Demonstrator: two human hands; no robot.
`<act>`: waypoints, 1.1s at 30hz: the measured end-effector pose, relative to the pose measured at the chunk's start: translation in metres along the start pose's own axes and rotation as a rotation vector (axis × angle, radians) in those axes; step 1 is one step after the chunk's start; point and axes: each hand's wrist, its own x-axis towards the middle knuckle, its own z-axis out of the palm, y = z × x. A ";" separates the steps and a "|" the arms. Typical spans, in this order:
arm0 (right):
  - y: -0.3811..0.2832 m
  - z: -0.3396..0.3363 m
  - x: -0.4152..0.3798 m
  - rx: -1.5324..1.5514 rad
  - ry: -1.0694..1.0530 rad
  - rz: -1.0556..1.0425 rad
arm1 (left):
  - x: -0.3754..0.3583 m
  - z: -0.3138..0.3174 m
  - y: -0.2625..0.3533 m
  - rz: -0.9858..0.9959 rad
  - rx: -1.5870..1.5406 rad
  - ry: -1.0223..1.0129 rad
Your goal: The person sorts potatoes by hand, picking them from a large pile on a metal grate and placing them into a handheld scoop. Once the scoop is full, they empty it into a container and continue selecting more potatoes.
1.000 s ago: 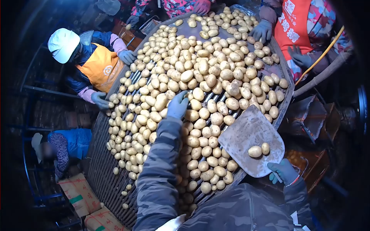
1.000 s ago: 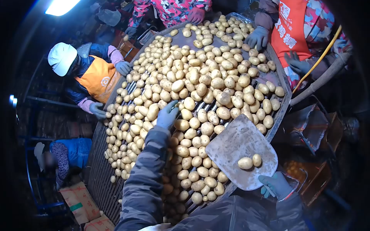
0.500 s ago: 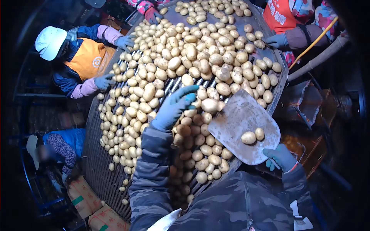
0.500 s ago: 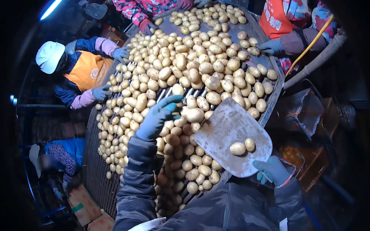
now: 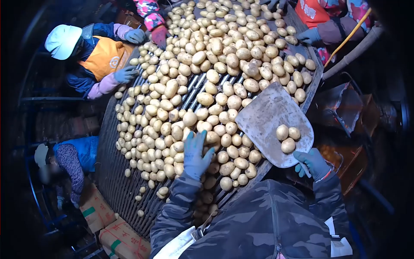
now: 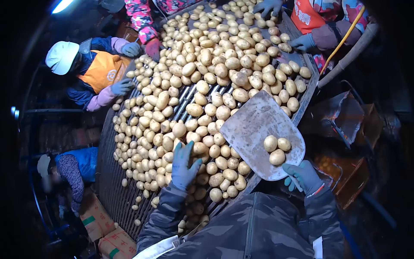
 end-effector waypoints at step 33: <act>0.007 0.021 -0.010 0.053 0.056 -0.029 | 0.113 -0.006 -0.067 -0.067 0.282 -0.007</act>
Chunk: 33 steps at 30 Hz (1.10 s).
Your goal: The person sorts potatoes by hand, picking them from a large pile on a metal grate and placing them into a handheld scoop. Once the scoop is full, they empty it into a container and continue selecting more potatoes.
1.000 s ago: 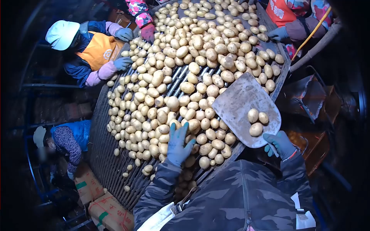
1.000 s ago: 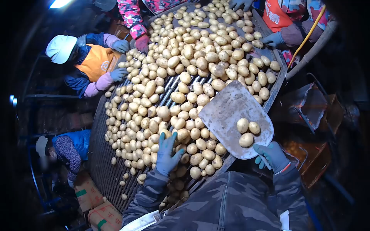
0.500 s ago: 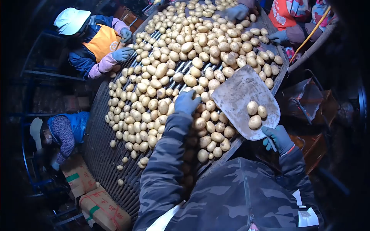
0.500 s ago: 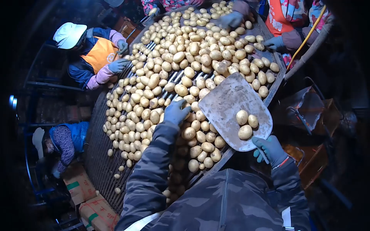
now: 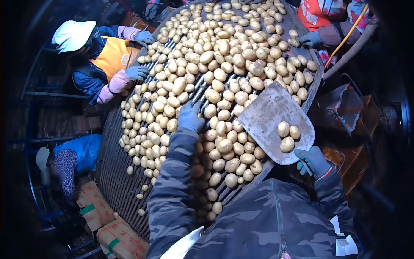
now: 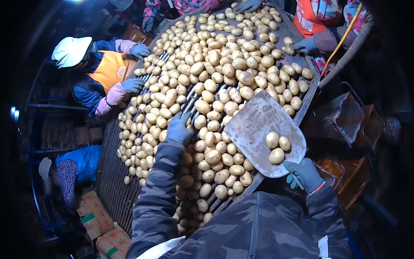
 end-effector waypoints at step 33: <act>0.003 0.004 -0.014 -0.097 -0.129 0.027 | 0.001 -0.048 0.050 -0.227 -0.768 0.020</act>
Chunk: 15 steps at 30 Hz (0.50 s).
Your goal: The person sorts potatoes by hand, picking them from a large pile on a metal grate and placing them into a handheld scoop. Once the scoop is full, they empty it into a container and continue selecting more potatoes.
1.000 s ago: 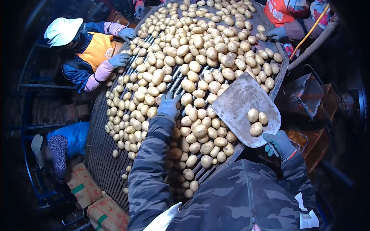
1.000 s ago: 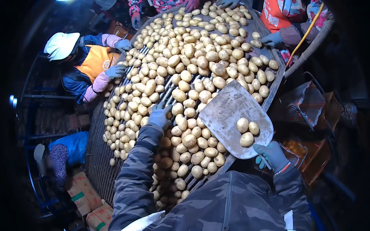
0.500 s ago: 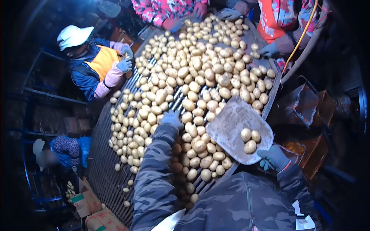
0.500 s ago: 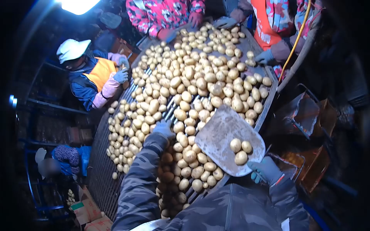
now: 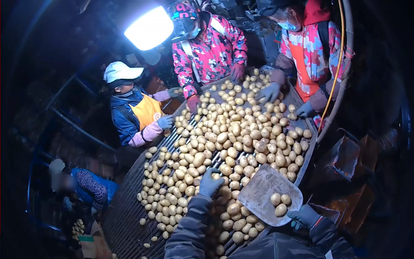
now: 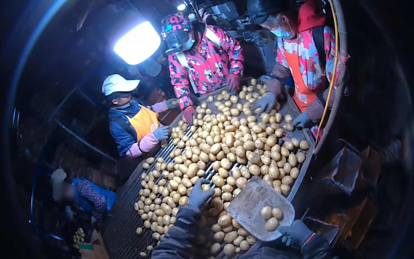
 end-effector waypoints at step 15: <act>-0.007 0.004 0.028 -0.020 -0.100 -0.008 | -0.124 -0.055 -0.093 -0.067 0.693 0.463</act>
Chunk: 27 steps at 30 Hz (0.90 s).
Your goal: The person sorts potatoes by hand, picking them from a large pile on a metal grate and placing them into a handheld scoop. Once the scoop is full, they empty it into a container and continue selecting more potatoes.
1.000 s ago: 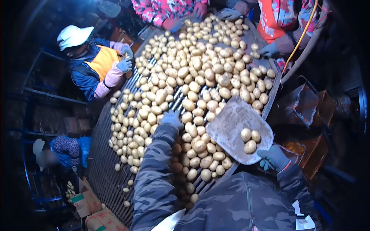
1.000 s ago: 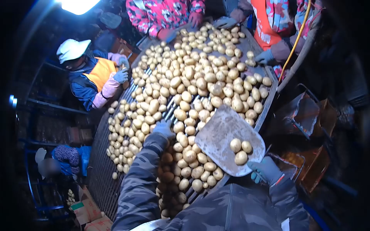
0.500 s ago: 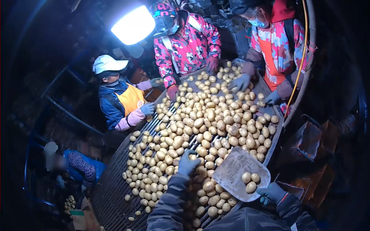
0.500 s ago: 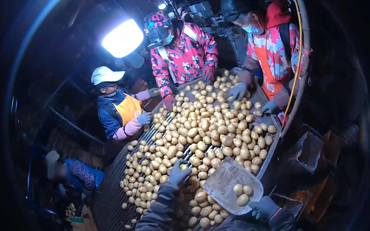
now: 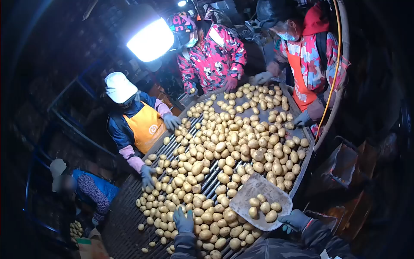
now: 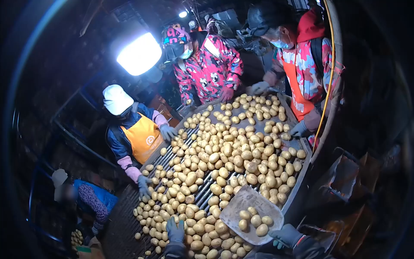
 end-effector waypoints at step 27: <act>-0.005 -0.016 0.000 0.093 0.264 -0.110 | -0.078 0.013 0.028 0.098 -0.079 -0.154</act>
